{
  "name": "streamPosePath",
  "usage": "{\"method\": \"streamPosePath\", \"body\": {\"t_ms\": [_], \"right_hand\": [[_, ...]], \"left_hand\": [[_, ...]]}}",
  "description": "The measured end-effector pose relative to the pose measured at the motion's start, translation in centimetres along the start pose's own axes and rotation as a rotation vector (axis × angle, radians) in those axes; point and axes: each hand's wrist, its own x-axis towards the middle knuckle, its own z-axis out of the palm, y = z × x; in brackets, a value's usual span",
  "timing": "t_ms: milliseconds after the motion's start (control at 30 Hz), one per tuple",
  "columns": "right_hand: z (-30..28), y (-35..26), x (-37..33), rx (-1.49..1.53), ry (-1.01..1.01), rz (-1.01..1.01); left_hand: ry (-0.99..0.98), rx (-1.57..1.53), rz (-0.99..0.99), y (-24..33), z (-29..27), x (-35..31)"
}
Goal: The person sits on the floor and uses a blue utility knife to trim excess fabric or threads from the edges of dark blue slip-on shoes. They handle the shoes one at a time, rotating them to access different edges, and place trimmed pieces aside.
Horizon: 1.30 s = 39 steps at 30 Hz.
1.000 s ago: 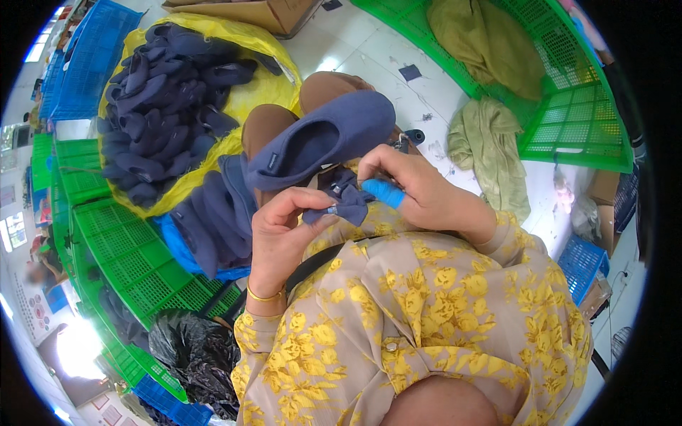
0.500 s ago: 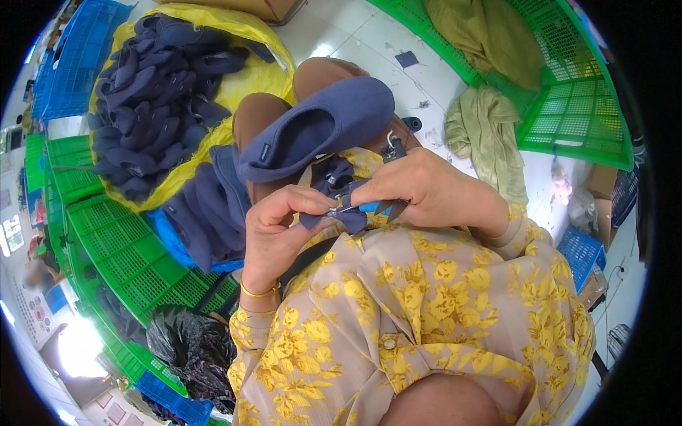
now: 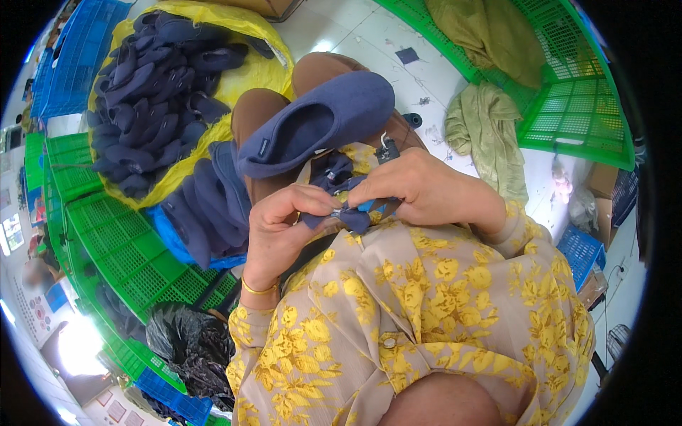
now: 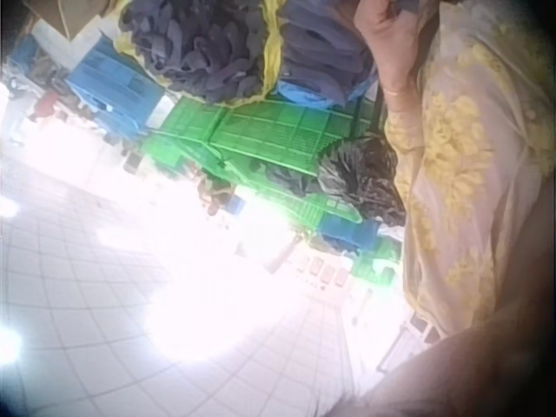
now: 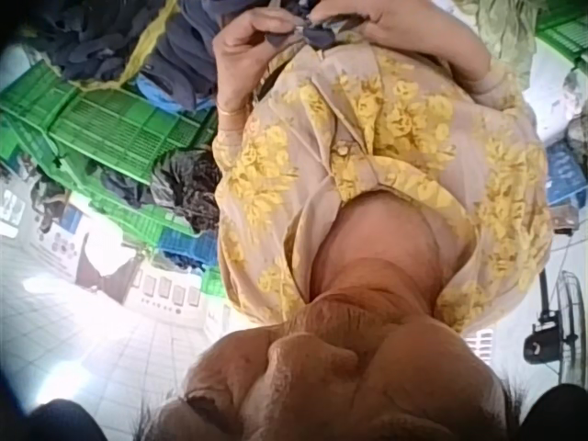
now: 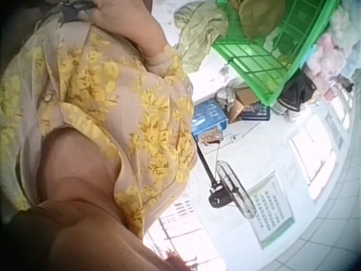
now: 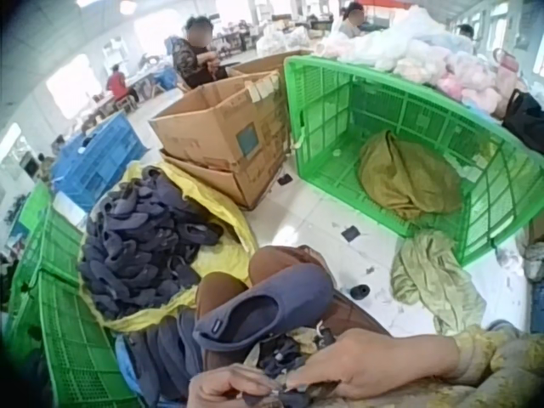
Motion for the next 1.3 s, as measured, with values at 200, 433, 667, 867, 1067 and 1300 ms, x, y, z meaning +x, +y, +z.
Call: {"method": "streamPosePath", "body": {"t_ms": [200,433,667,867,1067,1300], "right_hand": [[-0.5,-0.7,-0.1,0.066,-0.054,0.047],[-0.8,-0.8,-0.1,0.092,-0.046,0.037],[-1.0,-0.9,0.0,0.037,-0.109,0.011],[-0.6,-0.8,0.1,0.019,-0.076,-0.013],[-1.0,-1.2,0.0,-0.062,-0.093,-0.024],[-1.3,-1.4,-0.3,0.040,-0.071,-0.059]], "left_hand": [[-0.008,-0.114,-0.046,0.0,0.2,-0.3],[-0.056,-0.094,0.010,0.1,0.1,-0.2],[-0.074,-0.112,0.010,0.1,-0.2,-0.3],[-0.091,-0.156,0.012,-0.2,-0.3,-0.2],[-0.087,-0.101,0.029,0.0,-0.2,-0.3],[-0.102,-0.109,0.060,0.7,-0.1,-0.3]]}}
